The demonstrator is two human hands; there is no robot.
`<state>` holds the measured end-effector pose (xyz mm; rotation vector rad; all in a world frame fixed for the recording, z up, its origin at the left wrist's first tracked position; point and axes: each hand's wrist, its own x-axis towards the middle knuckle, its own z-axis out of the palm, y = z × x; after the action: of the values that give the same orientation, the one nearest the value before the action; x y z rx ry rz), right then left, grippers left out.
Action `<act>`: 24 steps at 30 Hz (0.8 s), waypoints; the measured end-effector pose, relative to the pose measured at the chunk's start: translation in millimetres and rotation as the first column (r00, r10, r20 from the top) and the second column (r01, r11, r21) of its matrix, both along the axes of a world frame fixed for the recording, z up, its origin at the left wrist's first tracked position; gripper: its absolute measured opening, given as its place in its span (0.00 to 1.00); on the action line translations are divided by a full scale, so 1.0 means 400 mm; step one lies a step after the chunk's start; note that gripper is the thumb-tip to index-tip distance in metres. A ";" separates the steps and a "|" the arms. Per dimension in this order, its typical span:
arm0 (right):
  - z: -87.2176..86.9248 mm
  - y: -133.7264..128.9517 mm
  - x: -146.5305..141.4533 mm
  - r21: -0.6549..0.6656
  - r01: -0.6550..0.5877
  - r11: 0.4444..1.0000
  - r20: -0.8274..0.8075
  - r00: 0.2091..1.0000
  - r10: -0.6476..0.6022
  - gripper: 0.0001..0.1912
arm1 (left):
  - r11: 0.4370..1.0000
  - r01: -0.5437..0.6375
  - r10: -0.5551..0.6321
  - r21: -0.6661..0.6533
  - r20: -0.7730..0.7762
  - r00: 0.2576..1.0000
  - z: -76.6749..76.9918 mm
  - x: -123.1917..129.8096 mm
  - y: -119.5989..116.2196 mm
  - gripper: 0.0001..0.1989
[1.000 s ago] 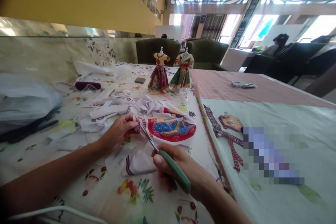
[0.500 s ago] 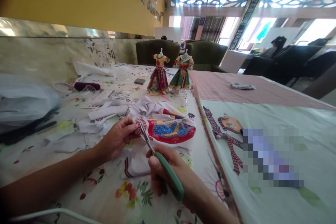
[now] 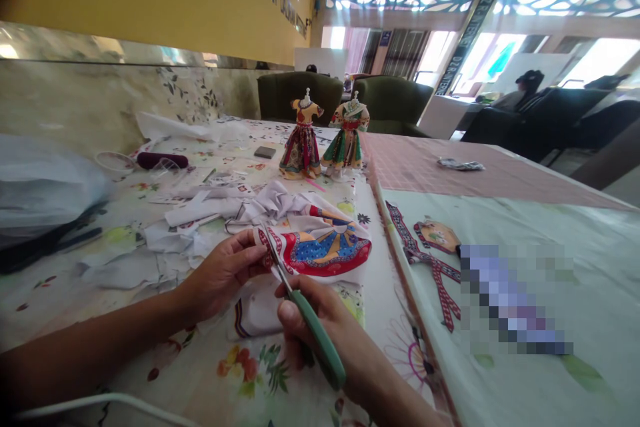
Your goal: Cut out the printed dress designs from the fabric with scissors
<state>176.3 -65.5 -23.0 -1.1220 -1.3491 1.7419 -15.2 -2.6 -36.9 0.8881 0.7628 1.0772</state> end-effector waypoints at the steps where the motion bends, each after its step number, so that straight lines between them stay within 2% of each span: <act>1: 0.006 -0.002 -0.001 0.002 0.001 1.000 0.010 1.000 -0.001 0.36 | 1.000 -0.014 0.014 0.003 0.002 1.000 0.000 0.001 0.000 0.13; 6: 0.020 -0.004 -0.002 0.003 0.010 1.000 0.032 0.999 -0.010 0.37 | 0.997 -0.069 0.070 0.022 -0.019 0.997 0.002 0.003 -0.003 0.14; 14: 0.012 -0.004 -0.003 0.021 0.012 1.000 0.032 0.999 -0.013 0.35 | 0.997 -0.052 0.052 0.056 -0.010 0.999 0.011 0.005 -0.008 0.14; 24: -0.004 -0.008 -0.003 0.003 0.034 0.999 -0.014 0.999 -0.034 0.33 | 0.994 -0.034 0.034 0.107 -0.002 0.999 0.004 0.002 -0.015 0.14</act>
<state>175.2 -68.6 -24.5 -1.1223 -1.3168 1.7194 -14.3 -8.4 -35.5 0.9711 0.7306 1.1554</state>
